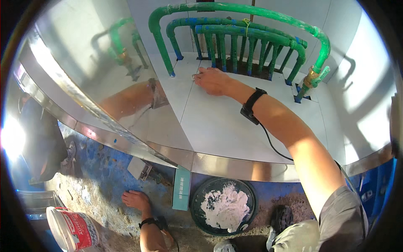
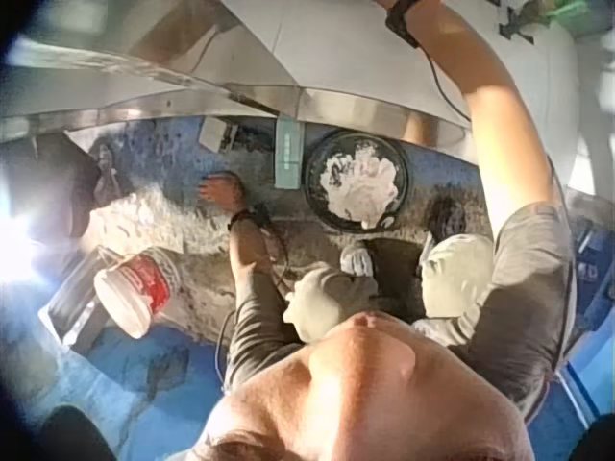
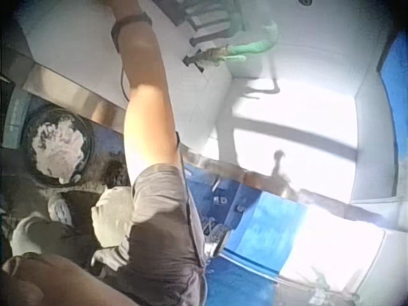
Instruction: Apply white grout or putty around plumbing pipe penetrations on a white tiled surface.
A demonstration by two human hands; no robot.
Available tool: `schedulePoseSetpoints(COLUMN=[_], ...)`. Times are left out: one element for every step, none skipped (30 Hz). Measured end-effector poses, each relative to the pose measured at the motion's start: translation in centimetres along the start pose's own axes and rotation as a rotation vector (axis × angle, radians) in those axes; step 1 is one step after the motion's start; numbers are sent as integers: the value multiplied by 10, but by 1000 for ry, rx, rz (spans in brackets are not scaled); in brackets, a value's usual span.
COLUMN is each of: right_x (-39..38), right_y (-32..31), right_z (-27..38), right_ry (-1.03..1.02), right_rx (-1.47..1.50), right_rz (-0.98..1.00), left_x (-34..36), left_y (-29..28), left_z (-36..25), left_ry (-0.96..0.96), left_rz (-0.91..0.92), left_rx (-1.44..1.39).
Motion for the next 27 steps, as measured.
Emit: schedulePoseSetpoints(right_x=[1,-1,3,5,6,8,5,3,4,10,10,8,5,4,7,6,4,5,-1,-5,-3,-2,1,4,10,12,10], right_y=[11,21,23,25,26,19,6,-1,-1,-3,10,21,32,38,37,35,34,30,24,18,15,16,18,20,18,19,29], right_z=[-8,-17,-15,-9,-4,0,-7,-12,-18,-30,-49,-57,-64,-69,-62,-54,-46,-28,-14,-4,-4,-6,-5,-16,-39,-57,-69], right_ry=[-24,-46,-54,-133,-211,-228,-110,6,1,68,155,167,173,172,165,130,98,80,1,-80,-82,-36,8,10,-1,-11,10], right_rx=[-23,-47,-39,-65,-92,-85,51,186,186,378,586,578,649,723,726,737,748,758,841,924,926,1056,1187,1186,968,747,741], right_rz=[4,9,8,2,-5,-8,28,63,62,6,-42,-46,-79,-111,-110,-135,-161,-157,-136,-114,-115,-93,-67,-68,-178,-281,-283], left_x=[1,4,5,4,2,0,-1,-2,-3,-4,-1,3,4,4,2,2,3,0,0,-2,-2,-1,-1,-2,0,2,4], left_y=[0,2,2,3,5,6,3,1,-4,0,5,8,10,5,1,3,6,3,2,1,-1,1,3,4,5,6,10], left_z=[-8,-17,-12,-8,-3,5,3,-1,-1,6,5,-2,-8,-14,-12,-8,-5,6,2,0,0,2,6,7,3,0,-9], left_ry=[10,20,14,10,-4,-28,-34,-27,-18,-25,4,25,36,29,11,8,26,29,33,19,1,-2,-8,-8,1,3,16], left_rz=[6,39,67,66,44,23,24,26,25,24,4,-22,-22,18,56,55,29,1,3,28,48,46,34,25,24,29,38], left_rx=[-5,-27,-32,-24,-4,21,21,18,17,20,38,28,16,-6,-16,-12,-18,-12,-15,-14,-9,-4,5,7,1,12,19])
Point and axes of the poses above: each hand's wrist, its own x-axis towards the middle knuckle, its own y-axis out of the palm, z = x × y, the point moved 5 cm from there along x, towards the middle knuckle, and after that the axes turned 4 degrees about x, right-handed, at the moved point
